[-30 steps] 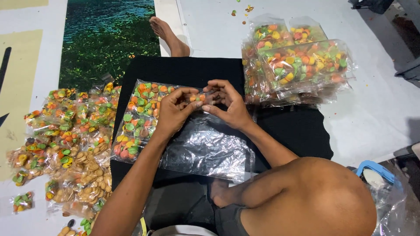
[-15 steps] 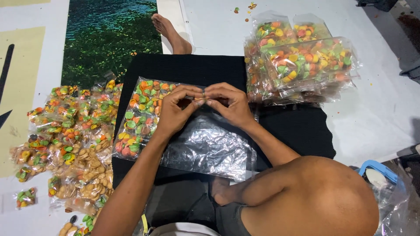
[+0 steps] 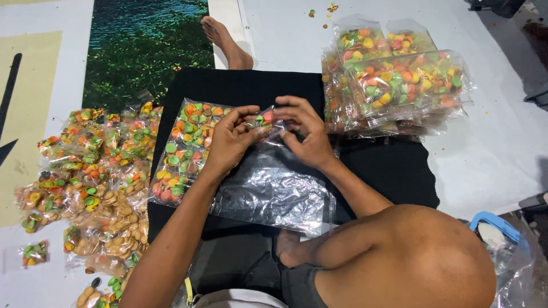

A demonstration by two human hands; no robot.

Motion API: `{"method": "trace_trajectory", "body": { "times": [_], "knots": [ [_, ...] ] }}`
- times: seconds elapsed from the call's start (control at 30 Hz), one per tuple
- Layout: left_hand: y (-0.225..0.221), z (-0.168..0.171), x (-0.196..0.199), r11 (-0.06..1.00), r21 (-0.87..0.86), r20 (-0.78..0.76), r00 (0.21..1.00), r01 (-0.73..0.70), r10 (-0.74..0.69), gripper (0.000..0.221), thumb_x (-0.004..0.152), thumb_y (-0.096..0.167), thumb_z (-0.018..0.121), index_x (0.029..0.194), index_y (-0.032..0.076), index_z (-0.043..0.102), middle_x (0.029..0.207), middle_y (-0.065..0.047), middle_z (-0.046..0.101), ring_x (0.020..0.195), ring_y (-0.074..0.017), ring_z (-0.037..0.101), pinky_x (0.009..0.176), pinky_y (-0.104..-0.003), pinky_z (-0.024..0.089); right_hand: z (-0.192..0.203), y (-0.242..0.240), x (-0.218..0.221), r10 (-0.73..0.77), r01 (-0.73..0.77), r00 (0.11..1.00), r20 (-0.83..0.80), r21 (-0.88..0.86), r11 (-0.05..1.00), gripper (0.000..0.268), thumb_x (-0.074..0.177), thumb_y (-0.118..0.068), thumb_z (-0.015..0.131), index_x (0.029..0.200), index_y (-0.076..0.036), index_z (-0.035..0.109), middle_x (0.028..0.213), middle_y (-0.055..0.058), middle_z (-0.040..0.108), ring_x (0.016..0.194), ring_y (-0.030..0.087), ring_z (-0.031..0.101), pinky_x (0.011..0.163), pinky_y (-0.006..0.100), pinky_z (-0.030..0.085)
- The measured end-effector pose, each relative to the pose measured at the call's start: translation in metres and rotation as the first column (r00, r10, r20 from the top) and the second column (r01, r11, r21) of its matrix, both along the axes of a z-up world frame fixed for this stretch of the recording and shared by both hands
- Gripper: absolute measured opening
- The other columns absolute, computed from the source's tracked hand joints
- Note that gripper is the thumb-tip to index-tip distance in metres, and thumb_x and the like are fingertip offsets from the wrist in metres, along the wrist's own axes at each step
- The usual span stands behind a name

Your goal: Manually picking up small candies from a large pile and placing them into clear plastic bags for packaging.

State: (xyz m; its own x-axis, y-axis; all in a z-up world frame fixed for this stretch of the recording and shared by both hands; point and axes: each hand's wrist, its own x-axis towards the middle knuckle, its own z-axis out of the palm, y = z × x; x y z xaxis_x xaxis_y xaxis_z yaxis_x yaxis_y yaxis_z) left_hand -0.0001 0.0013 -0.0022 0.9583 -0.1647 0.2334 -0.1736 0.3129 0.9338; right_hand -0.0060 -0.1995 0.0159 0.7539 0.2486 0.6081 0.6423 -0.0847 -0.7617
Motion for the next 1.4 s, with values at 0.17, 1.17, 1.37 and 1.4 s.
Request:
{"method": "trace_trajectory", "body": {
  "times": [0.17, 1.17, 1.37, 1.4],
  "knots": [
    [-0.001, 0.005, -0.004, 0.998, 0.036, 0.058, 0.997, -0.054, 0.052, 0.042, 0.083, -0.004, 0.082, 0.122, -0.006, 0.067, 0.104, -0.012, 0.067, 0.092, -0.0129, 0.070, 0.080, -0.023, 0.065, -0.007, 0.001, 0.002, 0.101, -0.068, 0.979, -0.175, 0.186, 0.980, 0.048, 0.101, -0.015, 0.066, 0.144, -0.001, 0.052, 0.147, 0.018, 0.051, 0.112, 0.025, 0.068, 0.088, 0.037, 0.060],
    [0.100, 0.028, -0.144, 0.398, 0.653, 0.615, 0.758, -0.644, 0.218, 0.040, 0.086, 0.010, 0.084, 0.117, -0.008, 0.066, 0.114, -0.030, 0.062, 0.109, -0.0539, 0.061, 0.094, -0.060, 0.047, -0.022, -0.105, -0.085, -0.152, 0.148, 0.928, -0.339, -0.038, 0.988, 0.014, 0.089, 0.008, 0.074, 0.101, 0.008, 0.067, 0.092, 0.020, 0.071, 0.080, 0.017, 0.071, 0.067, 0.030, 0.061],
    [0.050, 0.024, -0.149, 0.394, 0.599, 0.677, 0.704, -0.697, 0.216, 0.028, 0.090, 0.017, 0.085, 0.111, 0.004, 0.073, 0.106, -0.014, 0.066, 0.102, -0.0402, 0.065, 0.092, -0.051, 0.050, -0.022, -0.113, -0.101, -0.157, 0.190, 0.913, -0.377, 0.050, 0.981, 0.030, 0.087, 0.009, 0.074, 0.114, 0.011, 0.063, 0.091, 0.018, 0.071, 0.083, 0.022, 0.076, 0.072, 0.033, 0.065],
    [0.033, 0.035, -0.155, 0.454, 0.620, 0.622, 0.754, -0.640, 0.212, 0.028, 0.085, 0.013, 0.085, 0.108, 0.002, 0.071, 0.104, -0.013, 0.067, 0.096, -0.0342, 0.064, 0.086, -0.045, 0.051, -0.020, -0.114, -0.103, -0.099, 0.141, 0.899, -0.426, 0.067, 0.988, 0.032, 0.089, 0.010, 0.071, 0.118, 0.007, 0.058, 0.100, 0.016, 0.069, 0.089, 0.019, 0.071, 0.080, 0.029, 0.061]
  ]
}}
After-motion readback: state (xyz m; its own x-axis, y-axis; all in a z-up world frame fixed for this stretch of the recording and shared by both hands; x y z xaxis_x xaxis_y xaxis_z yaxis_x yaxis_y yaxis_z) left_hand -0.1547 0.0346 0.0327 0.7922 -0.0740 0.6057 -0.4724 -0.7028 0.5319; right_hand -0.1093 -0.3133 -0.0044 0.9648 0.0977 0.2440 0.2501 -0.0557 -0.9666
